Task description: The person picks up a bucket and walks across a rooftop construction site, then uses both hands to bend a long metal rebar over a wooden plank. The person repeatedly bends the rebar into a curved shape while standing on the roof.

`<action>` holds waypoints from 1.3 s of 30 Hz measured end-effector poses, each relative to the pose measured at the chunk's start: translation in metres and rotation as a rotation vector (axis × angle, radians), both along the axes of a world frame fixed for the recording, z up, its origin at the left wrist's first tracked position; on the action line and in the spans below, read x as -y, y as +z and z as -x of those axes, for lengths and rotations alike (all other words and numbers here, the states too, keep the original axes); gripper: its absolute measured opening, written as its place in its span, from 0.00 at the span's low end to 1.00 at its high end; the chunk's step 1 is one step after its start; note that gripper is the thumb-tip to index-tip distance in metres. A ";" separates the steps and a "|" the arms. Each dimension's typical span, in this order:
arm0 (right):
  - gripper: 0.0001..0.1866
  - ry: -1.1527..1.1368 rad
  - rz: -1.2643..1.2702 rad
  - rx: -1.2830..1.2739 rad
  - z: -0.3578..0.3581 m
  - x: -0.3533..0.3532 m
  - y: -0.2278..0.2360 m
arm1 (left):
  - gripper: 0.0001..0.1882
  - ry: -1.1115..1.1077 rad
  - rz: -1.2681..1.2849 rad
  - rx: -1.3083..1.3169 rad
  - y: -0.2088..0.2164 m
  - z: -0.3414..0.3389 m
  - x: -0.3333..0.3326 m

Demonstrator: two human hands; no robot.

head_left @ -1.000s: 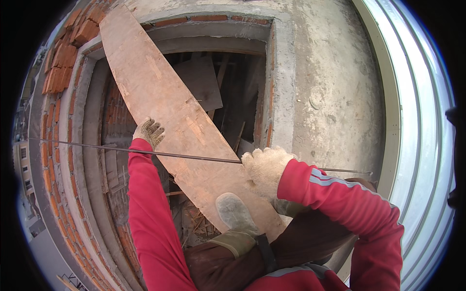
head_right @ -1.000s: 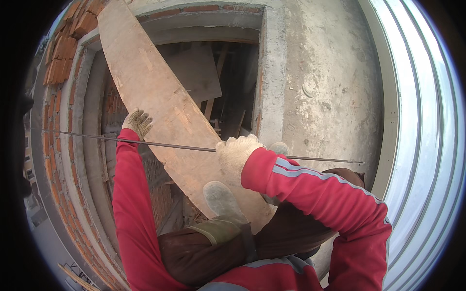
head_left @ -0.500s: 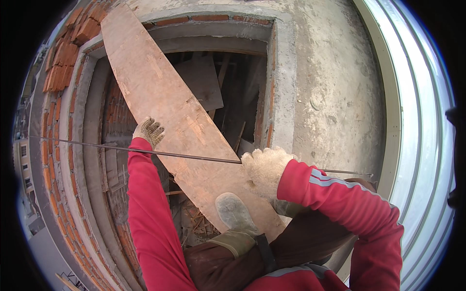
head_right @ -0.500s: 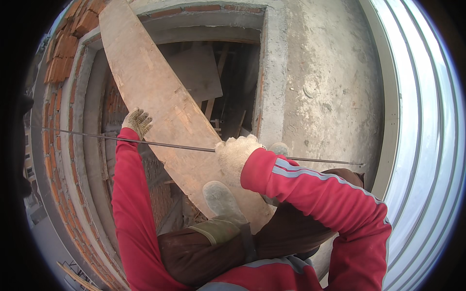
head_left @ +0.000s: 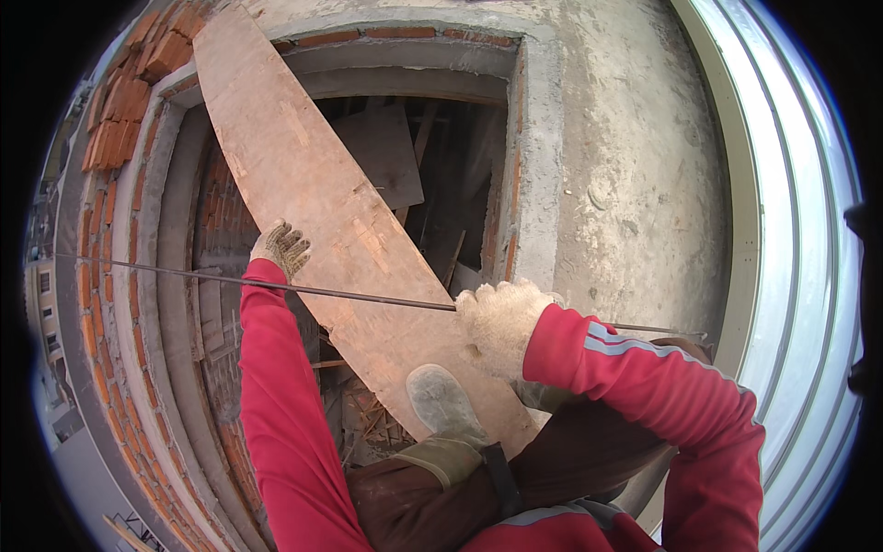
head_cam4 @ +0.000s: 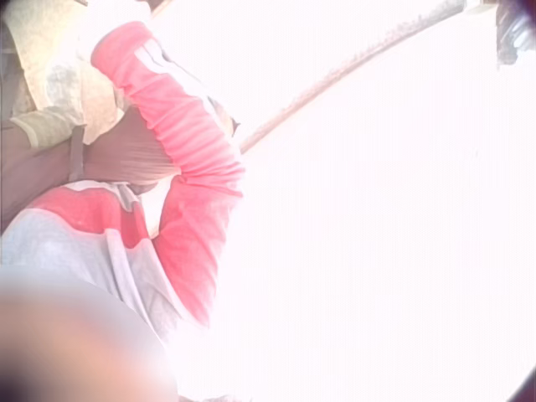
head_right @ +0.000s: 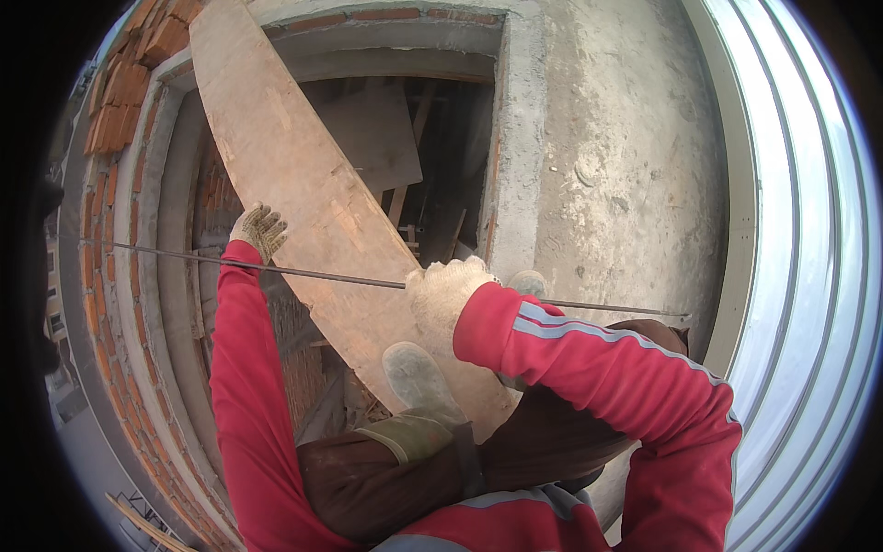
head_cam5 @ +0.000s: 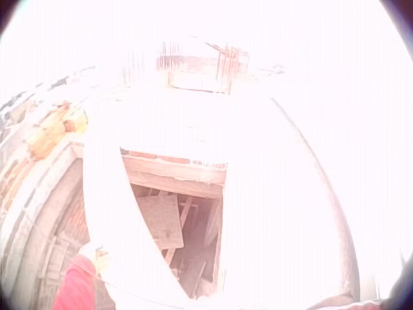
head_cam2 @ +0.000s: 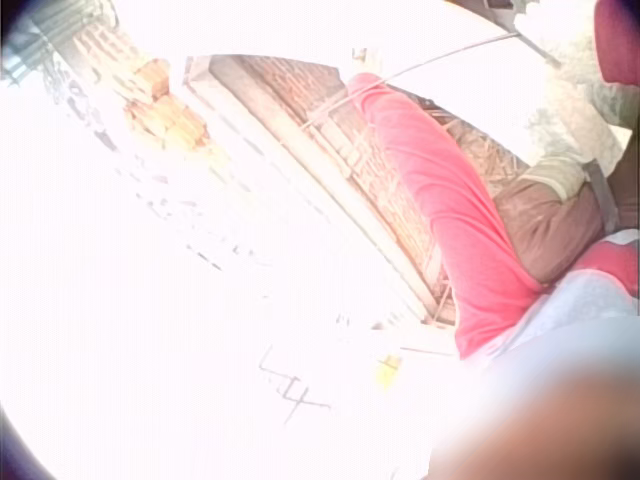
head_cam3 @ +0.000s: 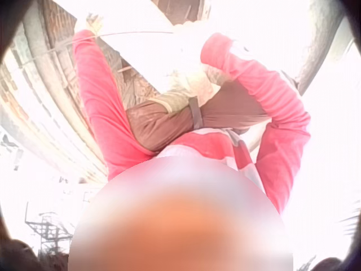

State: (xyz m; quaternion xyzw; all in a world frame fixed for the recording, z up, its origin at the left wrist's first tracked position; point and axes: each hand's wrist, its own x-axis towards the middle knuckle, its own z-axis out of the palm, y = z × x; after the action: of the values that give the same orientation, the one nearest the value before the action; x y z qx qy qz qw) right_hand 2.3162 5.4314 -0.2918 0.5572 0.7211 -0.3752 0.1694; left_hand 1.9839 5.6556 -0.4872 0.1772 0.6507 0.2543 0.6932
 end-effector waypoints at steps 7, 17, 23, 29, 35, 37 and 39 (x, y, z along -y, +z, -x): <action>0.26 0.004 0.008 0.016 0.002 0.000 0.002 | 0.31 0.003 0.009 -0.024 0.006 -0.004 0.001; 0.24 0.014 -0.065 0.018 0.005 0.006 0.000 | 0.32 -0.007 -0.003 -0.010 0.008 -0.002 0.004; 0.24 0.020 -0.040 0.025 0.006 0.006 0.000 | 0.32 -0.018 -0.005 -0.021 0.007 -0.001 0.004; 0.25 0.031 -0.060 0.032 0.006 0.008 0.003 | 0.32 -0.005 -0.005 -0.010 0.008 0.000 0.004; 0.25 0.035 -0.061 0.004 0.005 0.008 0.004 | 0.31 0.013 -0.013 -0.004 0.009 0.001 0.005; 0.25 0.034 -0.058 -0.018 0.004 0.008 0.005 | 0.30 0.014 -0.009 0.003 0.009 0.002 0.006; 0.25 0.028 -0.048 -0.044 0.003 0.008 0.006 | 0.28 0.021 -0.009 0.009 0.009 0.003 0.008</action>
State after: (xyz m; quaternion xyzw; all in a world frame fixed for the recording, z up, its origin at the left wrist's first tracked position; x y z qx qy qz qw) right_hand 2.3135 5.4232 -0.2853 0.5425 0.7412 -0.3677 0.1455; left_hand 1.9807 5.6481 -0.4781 0.1724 0.6481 0.2654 0.6927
